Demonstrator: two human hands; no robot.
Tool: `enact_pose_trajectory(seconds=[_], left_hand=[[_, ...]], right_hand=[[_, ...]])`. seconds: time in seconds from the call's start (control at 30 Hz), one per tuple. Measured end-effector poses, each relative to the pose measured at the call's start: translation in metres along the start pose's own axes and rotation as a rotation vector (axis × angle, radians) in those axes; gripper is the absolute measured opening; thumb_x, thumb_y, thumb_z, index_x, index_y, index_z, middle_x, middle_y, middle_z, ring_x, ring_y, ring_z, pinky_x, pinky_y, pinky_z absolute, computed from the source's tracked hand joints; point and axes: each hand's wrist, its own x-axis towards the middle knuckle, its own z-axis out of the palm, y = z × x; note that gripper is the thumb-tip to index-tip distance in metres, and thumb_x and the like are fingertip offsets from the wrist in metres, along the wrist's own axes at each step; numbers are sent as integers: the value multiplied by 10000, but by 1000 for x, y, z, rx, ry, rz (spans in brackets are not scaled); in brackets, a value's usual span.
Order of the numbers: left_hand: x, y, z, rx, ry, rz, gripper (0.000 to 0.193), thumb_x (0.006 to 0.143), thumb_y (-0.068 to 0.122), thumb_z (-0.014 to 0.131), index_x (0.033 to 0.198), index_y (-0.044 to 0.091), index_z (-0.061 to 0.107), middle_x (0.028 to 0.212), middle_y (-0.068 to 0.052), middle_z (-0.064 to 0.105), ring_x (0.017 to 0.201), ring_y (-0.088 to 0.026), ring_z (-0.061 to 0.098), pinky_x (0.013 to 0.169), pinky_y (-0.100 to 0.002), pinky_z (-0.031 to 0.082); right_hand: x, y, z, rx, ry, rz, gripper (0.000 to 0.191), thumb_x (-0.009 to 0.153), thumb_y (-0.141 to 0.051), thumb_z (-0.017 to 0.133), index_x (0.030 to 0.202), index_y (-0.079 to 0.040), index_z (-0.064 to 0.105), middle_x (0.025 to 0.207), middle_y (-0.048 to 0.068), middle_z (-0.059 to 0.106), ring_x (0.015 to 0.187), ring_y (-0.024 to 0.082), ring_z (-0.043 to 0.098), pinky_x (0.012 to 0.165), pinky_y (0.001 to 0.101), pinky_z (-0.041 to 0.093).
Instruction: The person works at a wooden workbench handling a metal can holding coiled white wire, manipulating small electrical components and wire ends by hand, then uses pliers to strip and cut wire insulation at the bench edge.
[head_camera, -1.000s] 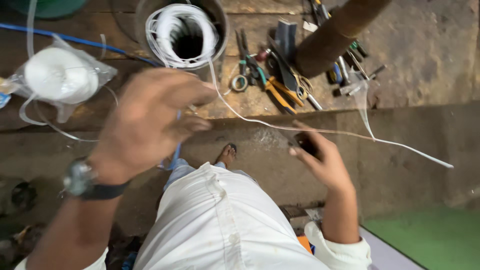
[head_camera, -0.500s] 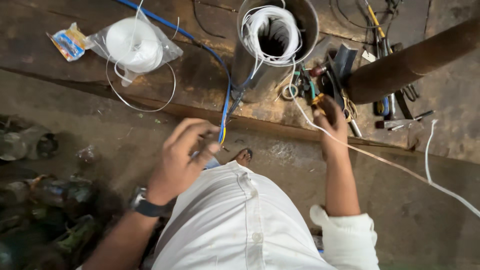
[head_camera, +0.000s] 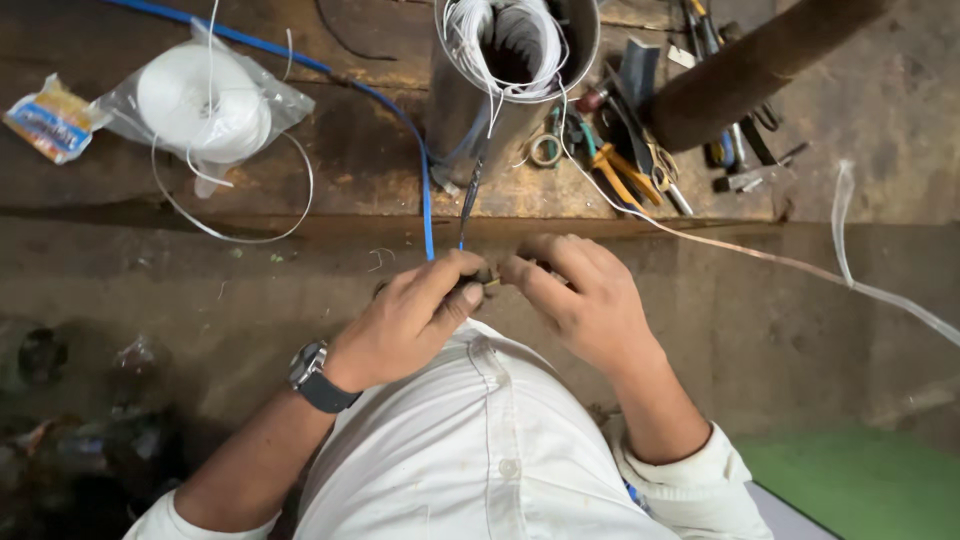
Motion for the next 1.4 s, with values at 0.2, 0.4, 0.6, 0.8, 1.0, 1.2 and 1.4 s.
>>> enact_pose_trajectory(seconds=[0.2, 0.4, 0.6, 0.8, 1.0, 1.2, 1.4], left_hand=[[-1, -12, -10, 130, -33, 152, 293, 998, 242, 661, 1176, 23, 585, 1131, -189, 628, 925, -389, 669, 765, -431, 532], [-3, -24, -28, -4, -124, 234, 263, 1036, 247, 630, 1162, 19, 603, 1076, -167, 643, 958, -374, 651, 809, -423, 538], [6, -32, -42, -138, -257, 161, 270, 1075, 231, 569, 1203, 1, 629, 1016, -131, 667, 933, -257, 686, 799, -360, 529], [10, -31, -48, -199, -254, 274, 291, 1037, 273, 593, 1176, 42, 702, 1054, -140, 685, 931, -235, 697, 807, -324, 551], [17, -16, -31, -395, -276, -142, 301, 942, 288, 706, 1105, 46, 634, 909, -59, 709, 805, -154, 688, 719, -293, 571], [22, -17, -10, -217, -242, -35, 216, 942, 209, 703, 1034, 17, 666, 941, -80, 630, 818, -174, 642, 674, -306, 519], [32, -23, 3, -247, -158, 42, 166, 982, 167, 670, 1047, 15, 651, 995, -71, 663, 918, -164, 674, 746, -299, 545]], right_hand=[[19, -27, -2, 83, -106, -26, 346, 771, -118, 721, 1092, -41, 619, 1095, 106, 627, 979, 300, 634, 817, 400, 524], [23, -48, -5, -182, -186, -43, 263, 805, -170, 731, 1047, -93, 659, 933, 28, 627, 826, 224, 627, 732, 380, 498], [8, -63, -34, -397, -235, 229, 263, 814, -251, 785, 1016, -119, 680, 907, 39, 644, 853, 234, 641, 747, 381, 508], [-6, -64, -35, -884, 236, 313, 284, 904, -140, 697, 1171, -51, 656, 1123, 136, 701, 1085, 350, 674, 988, 481, 429], [-19, -75, 19, -97, 423, 787, 131, 1028, -35, 648, 1158, -35, 666, 947, 103, 688, 816, 199, 684, 755, 318, 531], [-35, -96, 57, 148, 416, 879, 86, 992, -36, 688, 1072, -4, 685, 871, 102, 674, 739, 149, 655, 682, 273, 514], [-36, -102, 59, 65, 383, 859, 111, 955, -57, 736, 1061, -28, 719, 790, 100, 612, 651, 190, 570, 610, 302, 450]])
